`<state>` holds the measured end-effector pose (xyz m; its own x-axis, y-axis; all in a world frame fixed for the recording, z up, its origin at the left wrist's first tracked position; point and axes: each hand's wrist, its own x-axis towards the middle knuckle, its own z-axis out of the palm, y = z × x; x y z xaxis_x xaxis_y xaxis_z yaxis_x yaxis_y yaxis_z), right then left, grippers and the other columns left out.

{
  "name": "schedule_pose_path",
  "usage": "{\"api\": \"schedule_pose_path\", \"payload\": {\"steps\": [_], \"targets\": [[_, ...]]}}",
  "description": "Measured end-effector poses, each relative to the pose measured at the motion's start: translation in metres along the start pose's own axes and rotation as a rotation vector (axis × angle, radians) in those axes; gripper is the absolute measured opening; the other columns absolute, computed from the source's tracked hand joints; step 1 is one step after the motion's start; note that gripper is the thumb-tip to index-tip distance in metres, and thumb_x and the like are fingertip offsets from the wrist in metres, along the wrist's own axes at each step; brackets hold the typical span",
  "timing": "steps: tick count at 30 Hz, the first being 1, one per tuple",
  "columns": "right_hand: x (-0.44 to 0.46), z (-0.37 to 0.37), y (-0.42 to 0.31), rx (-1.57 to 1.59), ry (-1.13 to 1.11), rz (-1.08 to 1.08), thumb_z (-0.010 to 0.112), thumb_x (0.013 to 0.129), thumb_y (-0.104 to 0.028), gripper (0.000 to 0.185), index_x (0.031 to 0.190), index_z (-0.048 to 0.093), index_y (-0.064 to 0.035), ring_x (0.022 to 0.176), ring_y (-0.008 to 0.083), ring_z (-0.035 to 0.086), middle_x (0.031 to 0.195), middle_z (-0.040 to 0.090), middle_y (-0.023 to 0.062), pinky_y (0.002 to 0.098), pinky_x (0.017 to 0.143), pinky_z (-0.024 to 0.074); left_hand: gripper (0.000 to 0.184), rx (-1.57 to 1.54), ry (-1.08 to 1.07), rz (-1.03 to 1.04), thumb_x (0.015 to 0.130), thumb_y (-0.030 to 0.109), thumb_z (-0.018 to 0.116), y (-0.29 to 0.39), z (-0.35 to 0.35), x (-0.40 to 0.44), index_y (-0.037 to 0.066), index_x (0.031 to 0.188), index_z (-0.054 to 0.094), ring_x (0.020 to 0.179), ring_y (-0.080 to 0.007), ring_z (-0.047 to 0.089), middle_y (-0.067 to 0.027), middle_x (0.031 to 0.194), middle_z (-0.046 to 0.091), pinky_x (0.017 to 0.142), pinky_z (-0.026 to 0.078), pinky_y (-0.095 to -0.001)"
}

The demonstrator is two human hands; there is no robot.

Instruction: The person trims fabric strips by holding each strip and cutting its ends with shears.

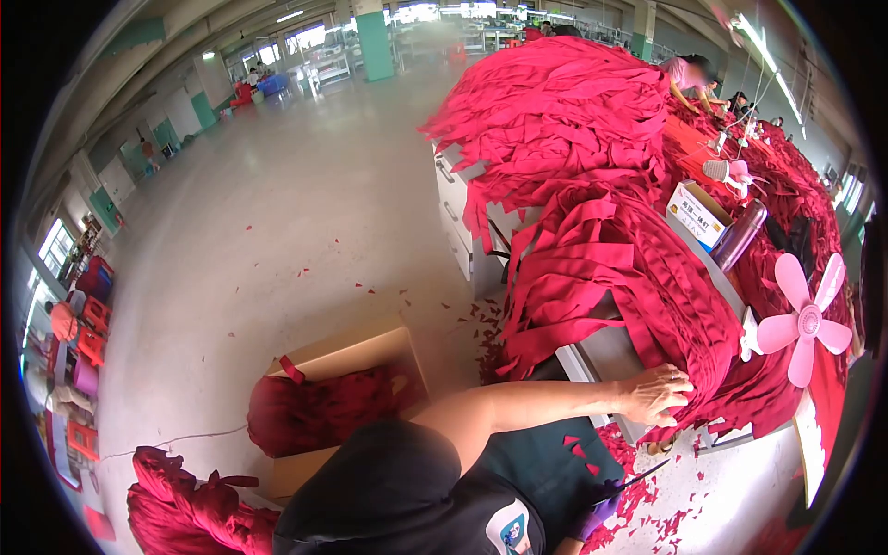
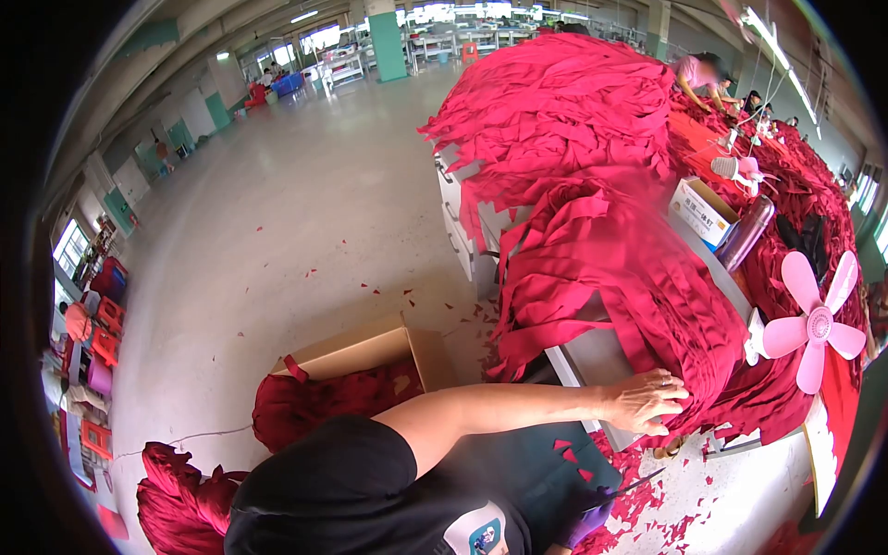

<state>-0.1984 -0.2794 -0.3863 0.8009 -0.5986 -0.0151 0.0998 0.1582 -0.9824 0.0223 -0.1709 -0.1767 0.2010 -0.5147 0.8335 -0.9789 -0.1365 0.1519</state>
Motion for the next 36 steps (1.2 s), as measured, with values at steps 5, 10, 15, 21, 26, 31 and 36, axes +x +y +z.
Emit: {"api": "schedule_pose_path", "payload": {"steps": [5, 10, 15, 21, 26, 31, 36], "targets": [[-0.006, 0.016, -0.022, -0.085, -0.032, 0.016, 0.049, 0.095, -0.026, 0.026, 0.1, 0.055, -0.0014, 0.07, 0.0111, 0.052, 0.086, 0.056, 0.0028, 0.0255, 0.061, 0.0443, 0.023, -0.15, -0.227, -0.151, 0.076, 0.029, 0.066, 0.001, -0.001, -0.005, 0.006, 0.079, 0.065, 0.087, -0.0254, 0.06, -0.0077, 0.089, 0.064, 0.082, 0.044, -0.0395], [-0.013, -0.025, 0.012, -0.094, -0.008, 0.012, 0.049, 0.09, -0.012, 0.04, 0.126, 0.043, 0.005, 0.108, 0.0165, 0.052, 0.121, 0.057, 0.0121, 0.0291, 0.094, 0.038, 0.013, -0.139, -0.123, -0.212, 0.081, 0.021, 0.068, 0.007, 0.01, -0.002, 0.008, 0.082, 0.065, 0.08, -0.0284, 0.062, -0.0092, 0.083, 0.064, 0.073, 0.048, -0.0405], [0.0, -0.005, 0.004, -0.007, 0.168, 0.087, 0.06, 0.093, -0.019, 0.015, 0.091, 0.056, -0.0045, 0.066, 0.0044, 0.043, 0.073, 0.05, -0.0047, 0.0243, 0.057, 0.0374, 0.014, 0.02, -0.22, -0.193, 0.087, 0.014, 0.06, 0.002, 0.016, 0.004, 0.005, 0.097, 0.063, 0.086, -0.0294, 0.06, -0.0113, 0.091, 0.063, 0.076, 0.046, -0.0379], [-0.001, -0.003, -0.01, -0.149, 0.23, 0.085, 0.066, 0.088, -0.026, 0.027, 0.09, 0.059, -0.0008, 0.067, 0.0081, 0.047, 0.072, 0.056, 0.002, 0.0278, 0.063, 0.0419, 0.018, 0.0, -0.305, -0.232, 0.089, 0.018, 0.059, 0.01, 0.009, 0.009, 0.004, 0.1, 0.061, 0.091, -0.0304, 0.059, -0.0123, 0.096, 0.063, 0.082, 0.044, -0.0388], [-0.002, -0.008, -0.011, -0.248, 0.236, 0.168, 0.068, 0.086, -0.033, 0.032, 0.088, 0.059, -0.0022, 0.063, 0.0114, 0.048, 0.068, 0.056, 0.006, 0.0303, 0.062, 0.043, 0.015, 0.046, -0.324, -0.235, 0.088, 0.017, 0.059, 0.014, 0.011, 0.009, 0.005, 0.098, 0.062, 0.087, -0.0293, 0.058, -0.0114, 0.09, 0.061, 0.079, 0.044, -0.0393], [-0.001, -0.009, -0.014, -0.259, 0.276, 0.102, 0.066, 0.085, -0.041, 0.039, 0.086, 0.058, -0.0031, 0.057, 0.0168, 0.045, 0.063, 0.052, 0.0088, 0.0325, 0.06, 0.0423, 0.013, 0.146, -0.311, -0.183, 0.088, 0.018, 0.06, 0.014, 0.01, 0.007, 0.007, 0.091, 0.064, 0.078, -0.0269, 0.058, -0.0075, 0.082, 0.061, 0.07, 0.044, -0.0382], [0.001, -0.012, -0.012, -0.356, 0.282, 0.1, 0.066, 0.085, -0.042, 0.039, 0.088, 0.059, -0.0037, 0.057, 0.0205, 0.049, 0.066, 0.055, 0.0113, 0.0342, 0.06, 0.043, 0.013, 0.188, -0.345, -0.192, 0.088, 0.019, 0.061, 0.012, 0.011, 0.005, 0.006, 0.089, 0.064, 0.074, -0.0267, 0.058, -0.0077, 0.079, 0.06, 0.067, 0.043, -0.0385]]}}
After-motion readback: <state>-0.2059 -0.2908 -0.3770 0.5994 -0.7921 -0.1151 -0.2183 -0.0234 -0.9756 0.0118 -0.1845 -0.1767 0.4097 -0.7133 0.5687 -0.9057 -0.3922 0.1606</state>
